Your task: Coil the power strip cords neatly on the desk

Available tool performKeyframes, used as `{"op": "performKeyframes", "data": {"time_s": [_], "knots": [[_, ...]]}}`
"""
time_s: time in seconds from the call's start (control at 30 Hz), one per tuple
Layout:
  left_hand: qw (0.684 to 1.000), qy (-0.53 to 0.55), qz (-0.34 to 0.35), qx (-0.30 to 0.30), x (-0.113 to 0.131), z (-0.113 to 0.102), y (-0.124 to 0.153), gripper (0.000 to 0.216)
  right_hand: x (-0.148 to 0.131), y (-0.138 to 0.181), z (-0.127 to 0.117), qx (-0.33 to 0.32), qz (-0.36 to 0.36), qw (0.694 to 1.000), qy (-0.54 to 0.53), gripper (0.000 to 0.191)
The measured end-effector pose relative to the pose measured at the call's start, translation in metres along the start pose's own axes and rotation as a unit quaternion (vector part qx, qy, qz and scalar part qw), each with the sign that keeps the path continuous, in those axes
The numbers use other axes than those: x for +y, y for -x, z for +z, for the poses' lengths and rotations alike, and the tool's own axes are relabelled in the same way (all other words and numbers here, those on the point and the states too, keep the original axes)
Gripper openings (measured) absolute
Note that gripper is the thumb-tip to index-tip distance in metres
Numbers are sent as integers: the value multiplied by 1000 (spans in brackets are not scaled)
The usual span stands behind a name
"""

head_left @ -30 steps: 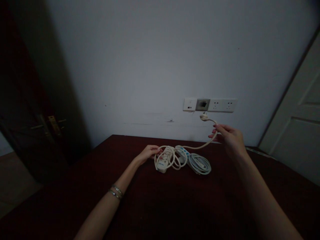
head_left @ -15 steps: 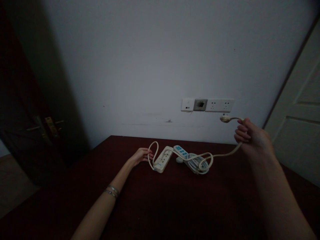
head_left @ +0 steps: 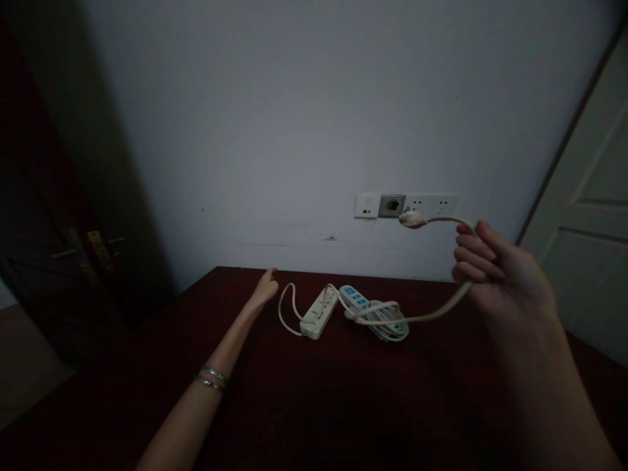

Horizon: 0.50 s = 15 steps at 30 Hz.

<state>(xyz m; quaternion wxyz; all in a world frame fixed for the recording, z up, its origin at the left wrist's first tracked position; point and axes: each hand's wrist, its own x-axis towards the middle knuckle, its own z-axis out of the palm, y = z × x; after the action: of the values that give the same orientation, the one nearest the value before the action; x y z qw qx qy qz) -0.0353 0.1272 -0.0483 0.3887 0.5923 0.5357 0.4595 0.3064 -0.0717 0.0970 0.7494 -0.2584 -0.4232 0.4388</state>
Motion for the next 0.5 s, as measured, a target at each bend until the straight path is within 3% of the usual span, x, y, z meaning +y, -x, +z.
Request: {"op": "performKeyframes", "data": {"time_s": [0.1, 0.2, 0.27, 0.33, 0.43, 0.5], "knots": [[995, -58, 52, 65, 21, 2, 13, 57, -1, 6, 6, -13, -13, 999, 28, 23], [958, -167, 215, 92, 41, 20, 37, 45, 1, 9, 11, -25, -16, 999, 33, 20], [934, -194, 298, 39, 50, 39, 56, 44, 4, 11, 15, -34, -9, 999, 24, 18], [899, -227, 370, -53, 54, 59, 77, 47, 7, 12, 20, -43, -3, 999, 28, 17], [836, -282, 446, -152, 53, 86, 103, 62, 12, 13, 25, -45, -2, 997, 64, 21], [803, -305, 477, -184, 52, 97, 116, 59, 14, 15, 27, -45, -8, 994, 103, 25]]}}
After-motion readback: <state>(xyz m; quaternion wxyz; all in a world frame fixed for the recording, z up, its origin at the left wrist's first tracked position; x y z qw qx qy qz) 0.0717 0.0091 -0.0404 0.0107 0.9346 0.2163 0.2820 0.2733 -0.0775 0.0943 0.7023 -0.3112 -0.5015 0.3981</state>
